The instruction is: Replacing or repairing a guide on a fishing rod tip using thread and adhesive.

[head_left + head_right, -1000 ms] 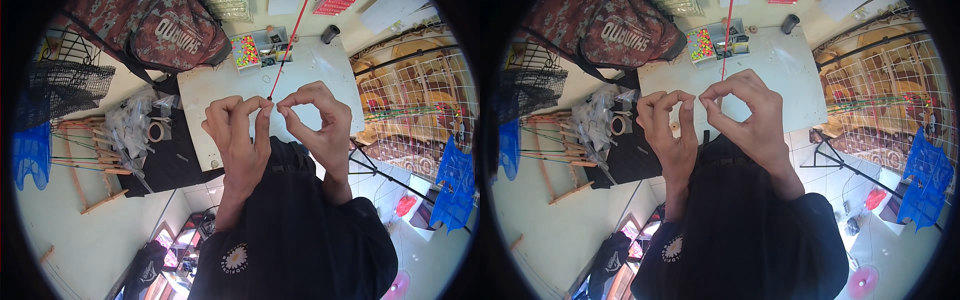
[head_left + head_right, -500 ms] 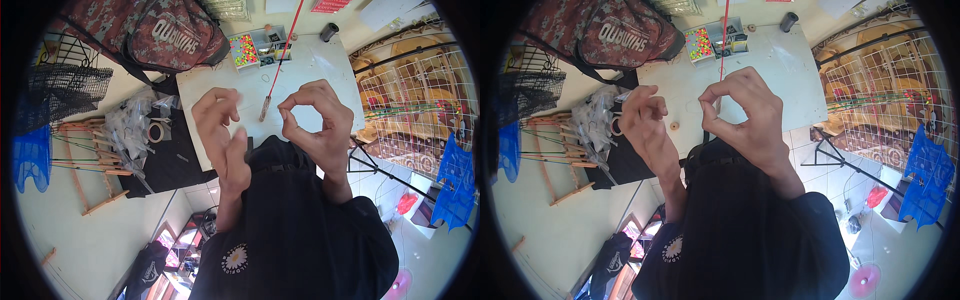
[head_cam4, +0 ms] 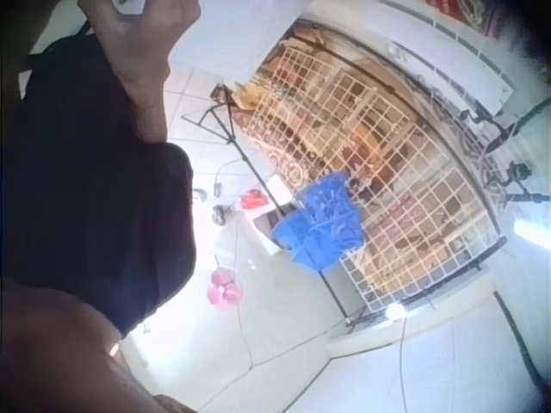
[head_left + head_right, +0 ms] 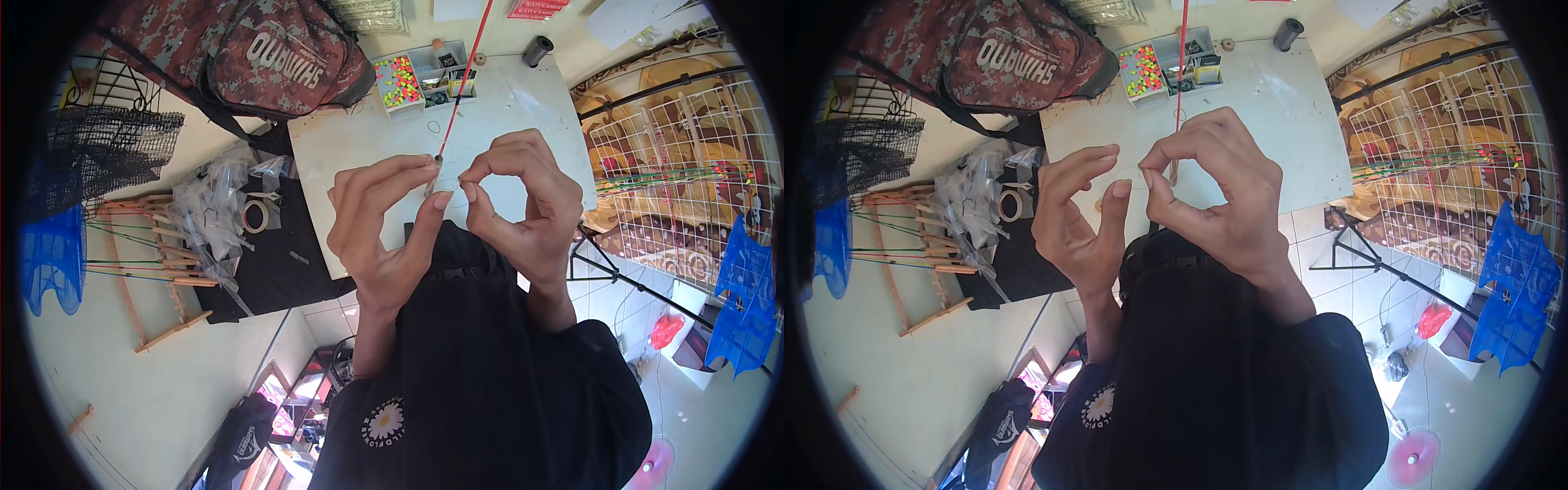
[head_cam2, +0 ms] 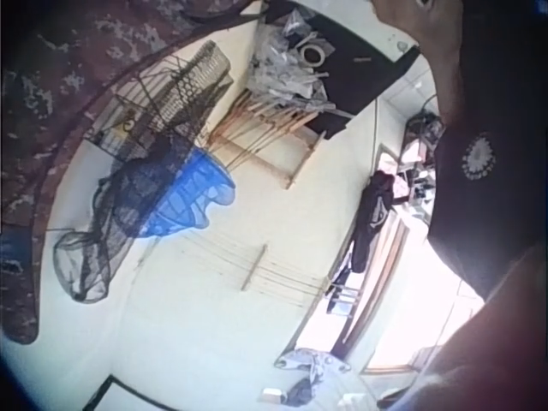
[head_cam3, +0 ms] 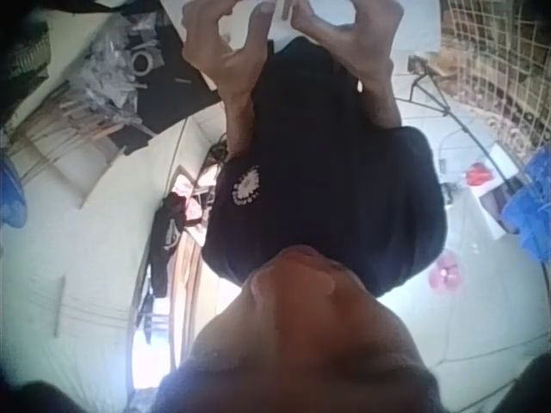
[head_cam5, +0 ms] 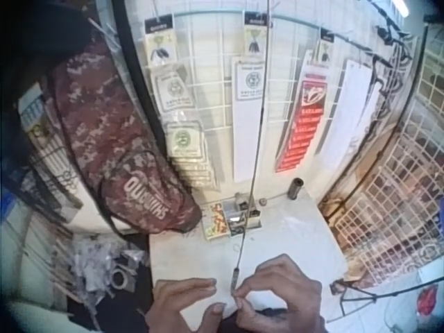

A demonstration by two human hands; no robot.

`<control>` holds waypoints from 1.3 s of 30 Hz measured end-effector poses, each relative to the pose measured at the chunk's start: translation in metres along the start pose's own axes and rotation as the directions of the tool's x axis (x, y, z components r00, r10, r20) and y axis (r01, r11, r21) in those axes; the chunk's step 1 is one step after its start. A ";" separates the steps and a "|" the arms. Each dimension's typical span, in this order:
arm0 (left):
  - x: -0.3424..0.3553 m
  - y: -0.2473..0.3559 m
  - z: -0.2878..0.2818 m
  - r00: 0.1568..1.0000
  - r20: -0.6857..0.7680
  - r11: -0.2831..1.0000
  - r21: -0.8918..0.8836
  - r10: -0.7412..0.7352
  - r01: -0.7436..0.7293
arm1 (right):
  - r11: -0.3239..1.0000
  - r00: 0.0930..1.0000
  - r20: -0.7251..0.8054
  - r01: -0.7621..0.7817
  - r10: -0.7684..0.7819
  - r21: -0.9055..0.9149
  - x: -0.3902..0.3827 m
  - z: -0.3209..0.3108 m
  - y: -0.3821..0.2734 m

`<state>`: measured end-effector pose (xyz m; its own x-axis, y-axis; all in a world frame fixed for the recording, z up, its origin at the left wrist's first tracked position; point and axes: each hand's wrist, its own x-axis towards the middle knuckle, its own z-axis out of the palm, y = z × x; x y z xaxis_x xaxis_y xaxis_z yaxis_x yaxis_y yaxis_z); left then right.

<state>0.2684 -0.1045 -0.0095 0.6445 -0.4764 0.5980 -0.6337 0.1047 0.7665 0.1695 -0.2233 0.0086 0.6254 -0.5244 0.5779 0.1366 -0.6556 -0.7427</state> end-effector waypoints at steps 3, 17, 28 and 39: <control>0.002 0.005 0.000 0.998 -0.007 0.993 -0.101 -0.064 0.063 | 1.000 1.000 0.012 0.008 -0.008 -0.015 0.001 0.001 -0.002; 0.000 0.005 -0.006 0.992 0.019 0.990 -0.058 -0.125 0.126 | 0.999 0.999 0.029 0.038 -0.038 -0.010 0.001 0.000 -0.002; 0.000 0.008 -0.003 1.000 0.008 0.991 0.134 0.003 -0.004 | 0.978 0.990 0.056 0.137 -0.129 -0.160 0.004 -0.003 -0.008; -0.003 0.007 0.000 1.000 0.000 0.978 0.205 0.027 -0.027 | 0.984 0.982 0.109 -0.160 0.151 0.079 -0.002 -0.001 -0.008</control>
<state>0.2619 -0.1020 -0.0061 0.6270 -0.4737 0.6184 -0.7248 -0.0640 0.6859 0.1662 -0.2178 0.0141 0.7191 -0.5547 0.4186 0.0952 -0.5181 -0.8500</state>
